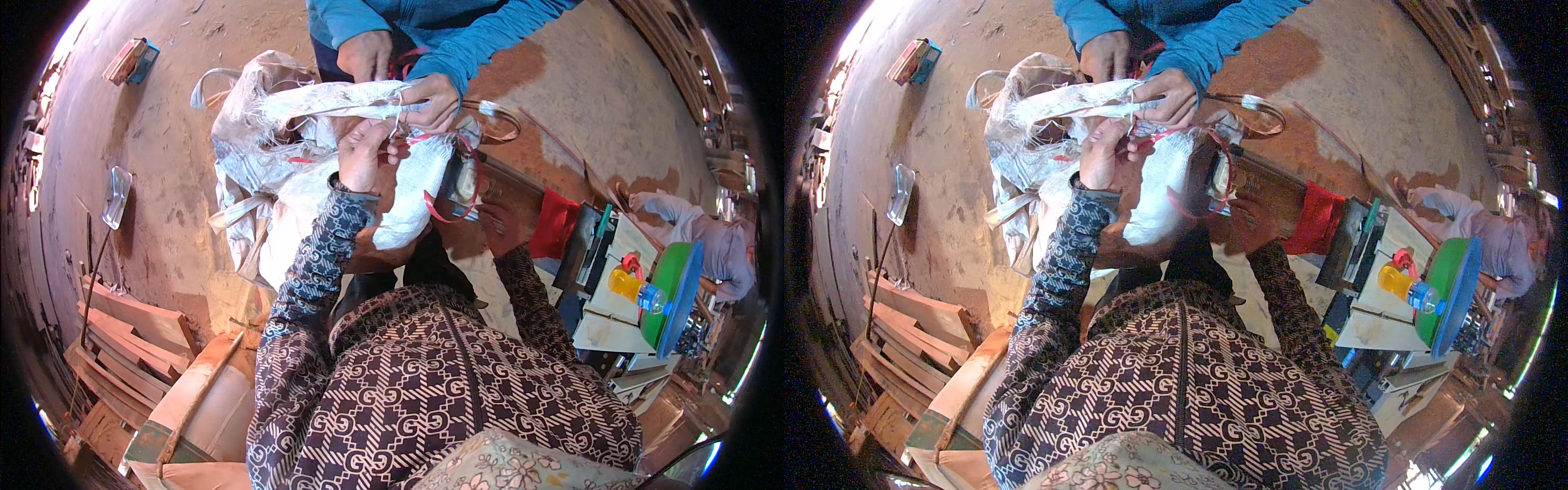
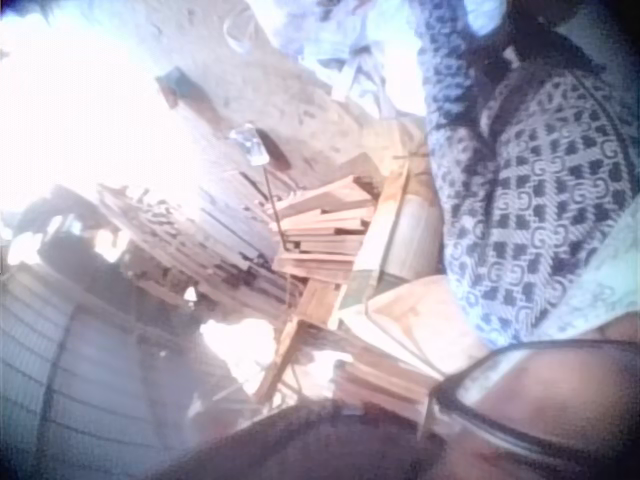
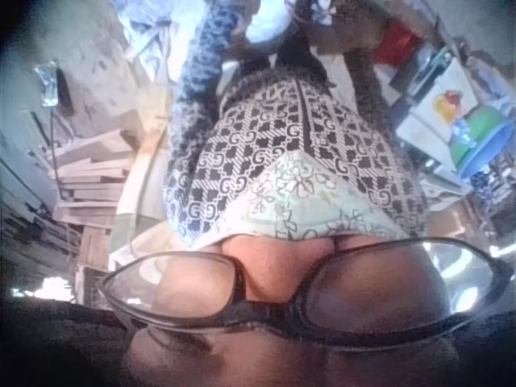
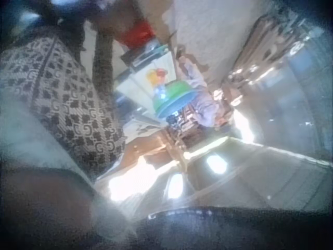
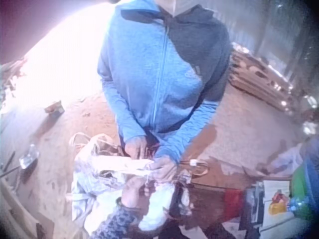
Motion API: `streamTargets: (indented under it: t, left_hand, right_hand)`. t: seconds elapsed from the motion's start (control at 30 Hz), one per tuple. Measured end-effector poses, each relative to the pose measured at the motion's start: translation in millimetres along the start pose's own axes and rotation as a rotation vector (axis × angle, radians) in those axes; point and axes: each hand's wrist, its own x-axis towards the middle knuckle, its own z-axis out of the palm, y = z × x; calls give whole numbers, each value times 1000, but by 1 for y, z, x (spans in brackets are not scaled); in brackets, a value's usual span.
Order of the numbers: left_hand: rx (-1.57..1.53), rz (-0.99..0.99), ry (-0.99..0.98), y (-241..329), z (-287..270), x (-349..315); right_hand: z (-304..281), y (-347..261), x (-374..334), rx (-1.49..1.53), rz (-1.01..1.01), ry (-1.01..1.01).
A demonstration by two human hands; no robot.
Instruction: The person ties a large white sack using a red plastic strap. They pull the strap through the sack opening, wrap it around, and secure it with a knot while another person assists by holding the sack open.
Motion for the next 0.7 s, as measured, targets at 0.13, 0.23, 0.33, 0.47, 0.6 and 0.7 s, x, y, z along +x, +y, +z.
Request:
streamTargets:
  t: [0.13, 0.23, 0.33, 0.47, 0.6, 0.7]
  left_hand:
    - [57, 20, -45, 8, -5, -4]
    - [-3, -139, -42, -11, -5, -22]
    - [-101, -145, 69, -15, 8, -40]
    - [132, 10, 17, -2, -23, -66]
    - [193, -12, 98, 17, -57, -115]
    - [339, -70, 97, 30, -72, -160]
  right_hand:
    - [-7, -27, 15, 55, -39, 32]
    - [-8, -43, 29, 25, -81, 21]
    - [-7, -71, 43, 58, -142, 24]
    - [-8, -111, 57, 72, -246, 131]
    - [-1, -163, 73, 265, -281, 146]
    - [21, -180, 78, 317, -328, 139]
